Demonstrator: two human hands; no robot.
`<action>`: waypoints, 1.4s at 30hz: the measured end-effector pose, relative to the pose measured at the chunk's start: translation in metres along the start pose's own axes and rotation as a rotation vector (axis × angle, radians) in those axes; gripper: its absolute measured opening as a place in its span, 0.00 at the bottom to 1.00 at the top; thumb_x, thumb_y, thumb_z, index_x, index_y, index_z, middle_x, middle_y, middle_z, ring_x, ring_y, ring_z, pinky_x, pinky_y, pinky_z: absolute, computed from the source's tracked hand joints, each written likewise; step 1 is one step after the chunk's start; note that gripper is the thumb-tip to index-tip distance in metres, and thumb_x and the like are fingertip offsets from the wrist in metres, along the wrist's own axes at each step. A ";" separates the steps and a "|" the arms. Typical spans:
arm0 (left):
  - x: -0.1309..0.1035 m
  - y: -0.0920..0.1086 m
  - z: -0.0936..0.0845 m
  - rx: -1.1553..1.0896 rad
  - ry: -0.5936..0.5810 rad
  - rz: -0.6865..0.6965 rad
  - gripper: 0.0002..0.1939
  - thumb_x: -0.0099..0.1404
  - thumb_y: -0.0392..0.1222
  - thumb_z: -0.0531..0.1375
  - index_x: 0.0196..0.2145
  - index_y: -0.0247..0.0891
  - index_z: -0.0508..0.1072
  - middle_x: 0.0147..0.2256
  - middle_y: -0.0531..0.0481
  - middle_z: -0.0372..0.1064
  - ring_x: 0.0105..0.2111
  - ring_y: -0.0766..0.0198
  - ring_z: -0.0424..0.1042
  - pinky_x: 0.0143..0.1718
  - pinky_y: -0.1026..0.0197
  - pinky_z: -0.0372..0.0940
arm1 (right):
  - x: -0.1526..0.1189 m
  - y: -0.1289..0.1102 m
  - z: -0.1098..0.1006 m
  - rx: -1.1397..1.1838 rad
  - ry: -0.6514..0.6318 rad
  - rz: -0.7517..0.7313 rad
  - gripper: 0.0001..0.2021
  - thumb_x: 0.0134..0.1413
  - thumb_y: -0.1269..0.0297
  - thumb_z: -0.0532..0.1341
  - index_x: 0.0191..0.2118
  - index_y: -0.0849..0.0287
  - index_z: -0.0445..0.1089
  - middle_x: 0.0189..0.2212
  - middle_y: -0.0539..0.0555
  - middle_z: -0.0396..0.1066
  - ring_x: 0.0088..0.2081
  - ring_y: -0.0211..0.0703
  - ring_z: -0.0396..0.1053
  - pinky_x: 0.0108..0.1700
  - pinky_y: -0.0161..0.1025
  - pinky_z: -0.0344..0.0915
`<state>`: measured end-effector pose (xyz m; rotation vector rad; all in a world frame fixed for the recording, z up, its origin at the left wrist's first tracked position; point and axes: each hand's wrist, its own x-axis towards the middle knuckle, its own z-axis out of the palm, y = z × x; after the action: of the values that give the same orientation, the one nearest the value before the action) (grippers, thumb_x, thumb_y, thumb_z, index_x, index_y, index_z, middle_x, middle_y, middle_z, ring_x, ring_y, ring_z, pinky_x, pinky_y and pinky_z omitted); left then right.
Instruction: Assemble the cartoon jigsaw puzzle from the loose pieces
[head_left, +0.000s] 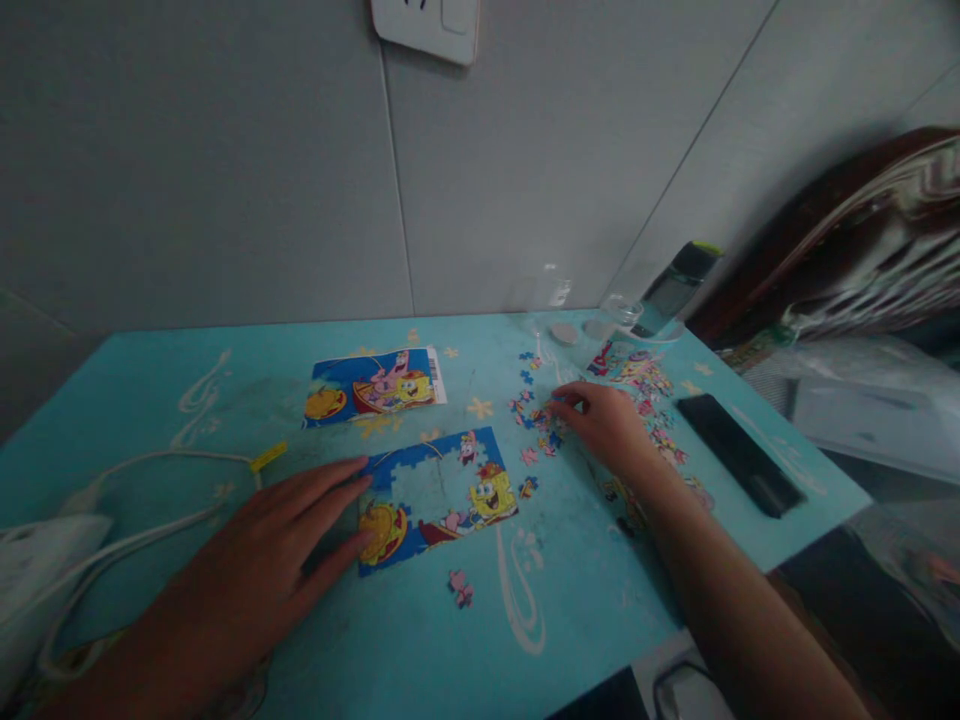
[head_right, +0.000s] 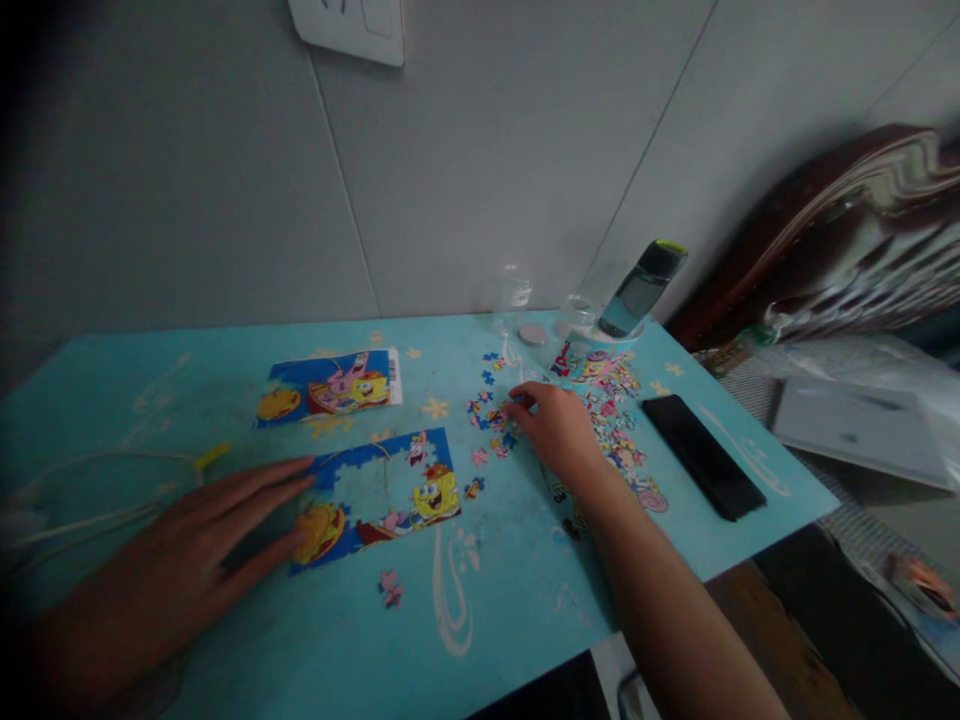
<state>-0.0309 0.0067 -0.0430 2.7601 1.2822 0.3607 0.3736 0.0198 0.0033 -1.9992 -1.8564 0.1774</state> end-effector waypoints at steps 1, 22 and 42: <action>0.000 0.000 -0.001 -0.002 0.004 0.002 0.29 0.69 0.63 0.54 0.61 0.47 0.67 0.62 0.49 0.63 0.58 0.49 0.68 0.60 0.46 0.63 | -0.001 -0.002 -0.003 -0.003 -0.012 0.000 0.09 0.58 0.58 0.64 0.40 0.54 0.79 0.33 0.52 0.79 0.32 0.43 0.72 0.35 0.39 0.62; -0.005 -0.011 0.013 0.003 0.011 0.000 0.30 0.66 0.62 0.58 0.62 0.51 0.65 0.63 0.51 0.61 0.59 0.49 0.66 0.60 0.46 0.62 | -0.010 -0.003 -0.013 0.009 -0.110 -0.035 0.07 0.61 0.62 0.62 0.37 0.54 0.78 0.34 0.52 0.79 0.33 0.44 0.73 0.37 0.38 0.63; -0.002 -0.007 0.009 -0.012 0.015 -0.013 0.29 0.67 0.63 0.56 0.61 0.49 0.67 0.62 0.50 0.63 0.58 0.49 0.67 0.61 0.46 0.62 | -0.004 0.017 -0.013 -0.047 0.090 0.163 0.12 0.61 0.59 0.58 0.37 0.57 0.78 0.32 0.55 0.78 0.31 0.46 0.73 0.33 0.38 0.61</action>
<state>-0.0351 0.0103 -0.0530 2.7430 1.2958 0.3873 0.3932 0.0129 0.0082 -2.1545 -1.6577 0.0887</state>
